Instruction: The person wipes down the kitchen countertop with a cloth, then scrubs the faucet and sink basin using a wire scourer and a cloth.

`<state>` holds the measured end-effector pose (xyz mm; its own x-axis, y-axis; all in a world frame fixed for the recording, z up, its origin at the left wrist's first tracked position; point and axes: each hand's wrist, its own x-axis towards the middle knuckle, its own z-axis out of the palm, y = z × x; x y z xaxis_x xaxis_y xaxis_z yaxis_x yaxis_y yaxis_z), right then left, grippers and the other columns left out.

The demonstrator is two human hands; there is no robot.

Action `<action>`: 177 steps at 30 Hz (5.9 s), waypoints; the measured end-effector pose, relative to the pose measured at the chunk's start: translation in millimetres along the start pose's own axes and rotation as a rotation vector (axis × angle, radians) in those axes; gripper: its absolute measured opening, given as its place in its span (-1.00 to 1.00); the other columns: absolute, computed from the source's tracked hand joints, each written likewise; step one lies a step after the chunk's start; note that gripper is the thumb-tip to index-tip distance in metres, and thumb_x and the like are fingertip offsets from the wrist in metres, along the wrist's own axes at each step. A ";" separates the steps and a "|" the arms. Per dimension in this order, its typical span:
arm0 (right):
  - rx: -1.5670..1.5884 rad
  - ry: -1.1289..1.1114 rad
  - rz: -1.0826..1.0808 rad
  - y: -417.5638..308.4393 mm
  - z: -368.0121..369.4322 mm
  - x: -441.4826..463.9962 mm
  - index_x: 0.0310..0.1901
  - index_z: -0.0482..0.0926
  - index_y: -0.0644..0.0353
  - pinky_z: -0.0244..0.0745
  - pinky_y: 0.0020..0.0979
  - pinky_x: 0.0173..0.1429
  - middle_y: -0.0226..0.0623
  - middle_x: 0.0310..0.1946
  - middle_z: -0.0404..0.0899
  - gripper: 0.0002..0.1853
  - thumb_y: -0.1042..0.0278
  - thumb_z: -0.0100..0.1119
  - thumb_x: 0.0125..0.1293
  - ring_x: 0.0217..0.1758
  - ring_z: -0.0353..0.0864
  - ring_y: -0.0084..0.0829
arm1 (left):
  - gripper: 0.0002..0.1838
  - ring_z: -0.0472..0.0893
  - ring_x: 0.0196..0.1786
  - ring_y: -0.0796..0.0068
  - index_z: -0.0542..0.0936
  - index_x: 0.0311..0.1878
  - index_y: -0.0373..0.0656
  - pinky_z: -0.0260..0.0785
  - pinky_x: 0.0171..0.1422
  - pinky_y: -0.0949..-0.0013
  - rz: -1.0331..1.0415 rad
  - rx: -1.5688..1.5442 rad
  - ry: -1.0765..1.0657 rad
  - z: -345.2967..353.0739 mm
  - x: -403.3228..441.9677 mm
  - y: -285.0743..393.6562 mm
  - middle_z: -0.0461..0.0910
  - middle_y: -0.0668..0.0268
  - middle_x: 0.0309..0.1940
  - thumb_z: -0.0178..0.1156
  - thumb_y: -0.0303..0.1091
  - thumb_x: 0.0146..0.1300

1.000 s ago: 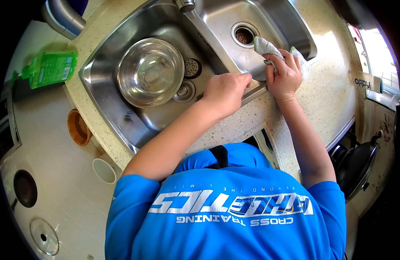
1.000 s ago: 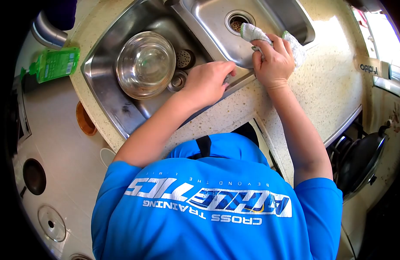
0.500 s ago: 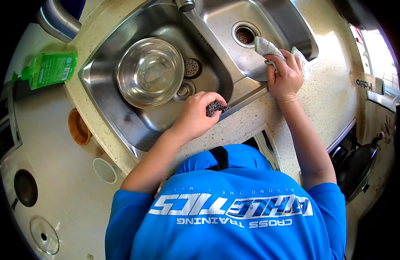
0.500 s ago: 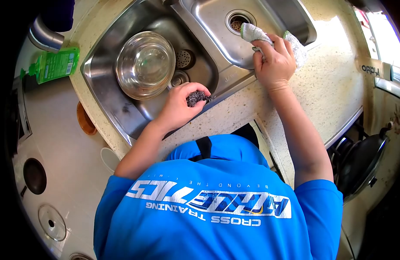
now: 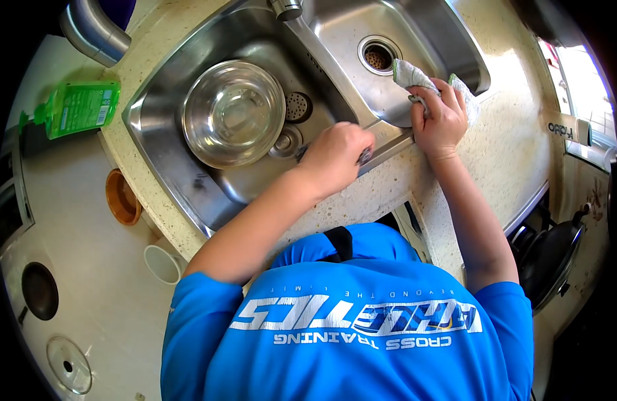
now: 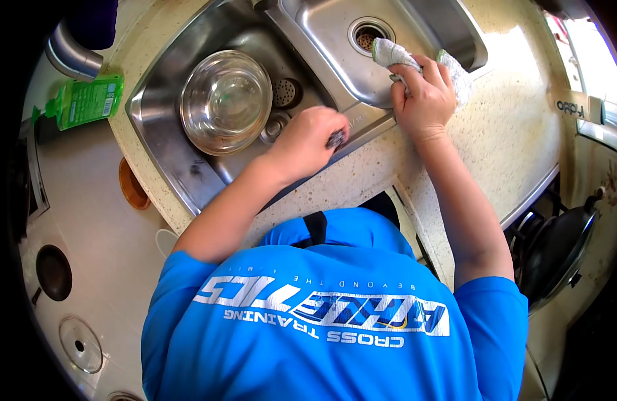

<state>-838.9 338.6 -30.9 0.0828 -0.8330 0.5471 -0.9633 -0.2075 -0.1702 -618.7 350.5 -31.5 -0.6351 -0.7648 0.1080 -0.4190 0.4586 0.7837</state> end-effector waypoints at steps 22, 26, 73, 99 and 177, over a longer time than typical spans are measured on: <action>0.012 -0.014 0.025 -0.7 -1.6 0.5 -0.34 0.68 -0.14 0.50 -0.35 -0.10 -0.47 -0.20 0.60 -0.78 0.40 0.18 -0.05 -0.15 0.55 -0.30 | -0.85 0.60 -0.33 0.55 0.56 -0.35 -0.20 0.43 -0.18 0.44 -0.320 -0.453 0.082 -33.6 -4.5 -5.9 0.62 0.36 -0.42 0.36 -0.53 0.01; 0.004 0.003 0.017 1.6 -1.2 1.2 -0.34 0.68 -0.15 0.50 -0.36 -0.11 -0.47 -0.19 0.60 -0.79 0.39 0.18 -0.05 -0.15 0.55 -0.30 | -0.86 0.59 -0.32 0.15 0.57 -0.37 -0.12 0.44 -0.23 0.23 -0.156 -0.109 0.054 4.1 4.7 11.4 0.55 0.16 -0.46 0.28 -0.54 -0.03; 0.011 -0.044 -0.056 0.6 0.8 -0.8 -0.27 0.69 -0.02 0.45 -0.22 0.07 -0.31 -0.11 0.61 -0.79 0.40 0.12 0.07 -0.08 0.55 -0.17 | -0.85 0.53 -0.05 0.15 0.50 -0.26 -0.13 0.37 0.06 0.15 -0.153 0.031 0.237 -19.6 -61.7 0.3 0.56 0.24 -0.25 0.25 -0.50 0.11; -0.052 -0.032 -0.079 2.8 3.9 -3.0 -0.26 0.70 -0.08 0.45 -0.21 0.10 -0.30 -0.13 0.62 -0.81 0.35 0.13 0.12 -0.08 0.56 -0.14 | -0.78 0.54 -0.11 0.10 0.47 -0.28 -0.16 0.39 -0.02 0.16 -0.454 0.208 0.039 -67.4 -198.9 3.3 0.56 0.20 -0.28 0.20 -0.63 -0.02; -0.060 -0.167 0.510 141.8 -35.5 35.4 0.07 0.56 -0.13 0.55 -0.23 -0.15 -0.13 -0.18 0.58 -0.65 0.25 0.20 0.21 -0.23 0.61 -0.21 | -0.89 0.53 -0.14 0.11 0.47 -0.26 -0.23 0.37 0.02 0.16 -0.557 0.343 0.649 -27.1 -194.3 -3.5 0.56 0.15 -0.23 0.18 -0.60 0.16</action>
<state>-981.6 297.9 -6.6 -0.3641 -0.8918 0.2687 -0.9044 0.2696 -0.3306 -476.2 485.1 -38.6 0.1612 -0.9716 0.1731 -0.7903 -0.0220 0.6124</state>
